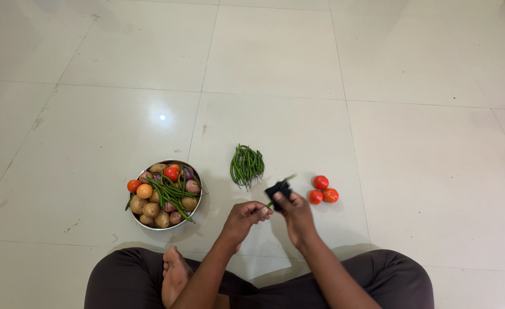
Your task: The person sits on the floor and wipes tomatoes and green beans with a dark cloth. They handle the vegetables one at a time, rubbing the cloth over the surfaces and placing the cleaned items on the floor.
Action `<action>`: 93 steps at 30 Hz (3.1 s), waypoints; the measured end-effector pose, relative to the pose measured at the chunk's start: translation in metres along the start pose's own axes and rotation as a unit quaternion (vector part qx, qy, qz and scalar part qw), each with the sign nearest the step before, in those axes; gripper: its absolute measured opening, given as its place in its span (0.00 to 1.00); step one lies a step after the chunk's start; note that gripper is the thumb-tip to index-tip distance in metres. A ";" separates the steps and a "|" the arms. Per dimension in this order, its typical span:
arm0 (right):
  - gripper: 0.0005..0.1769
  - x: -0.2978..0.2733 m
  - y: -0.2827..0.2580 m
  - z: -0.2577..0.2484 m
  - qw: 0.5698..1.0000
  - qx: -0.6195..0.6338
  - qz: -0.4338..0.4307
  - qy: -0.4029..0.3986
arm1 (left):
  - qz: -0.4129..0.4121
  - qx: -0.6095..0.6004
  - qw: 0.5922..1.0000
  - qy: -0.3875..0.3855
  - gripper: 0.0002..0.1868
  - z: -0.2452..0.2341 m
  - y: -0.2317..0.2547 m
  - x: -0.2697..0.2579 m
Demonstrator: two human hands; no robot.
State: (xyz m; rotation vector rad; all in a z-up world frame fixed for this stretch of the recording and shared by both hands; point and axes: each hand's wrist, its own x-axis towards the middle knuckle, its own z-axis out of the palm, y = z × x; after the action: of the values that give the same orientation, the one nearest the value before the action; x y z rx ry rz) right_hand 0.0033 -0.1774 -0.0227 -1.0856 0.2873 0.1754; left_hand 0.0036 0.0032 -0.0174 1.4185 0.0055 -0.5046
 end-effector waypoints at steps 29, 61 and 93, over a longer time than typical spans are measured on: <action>0.10 -0.005 0.012 0.005 0.997 -0.073 0.000 0.003 | 0.036 0.032 0.997 0.062 0.06 0.004 0.002 -0.003; 0.07 0.009 -0.025 -0.013 0.991 0.066 -0.063 0.102 | 0.011 -0.003 0.996 0.088 0.06 0.000 0.008 -0.004; 0.11 -0.006 0.008 0.007 0.999 -0.038 0.000 -0.018 | 0.052 0.111 0.991 0.055 0.09 -0.003 -0.009 0.001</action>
State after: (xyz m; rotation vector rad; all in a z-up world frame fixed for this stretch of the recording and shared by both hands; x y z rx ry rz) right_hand -0.0037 -0.1673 -0.0250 -1.1560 0.2502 0.2056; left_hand 0.0018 0.0049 -0.0265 1.6553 -0.0365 -0.3473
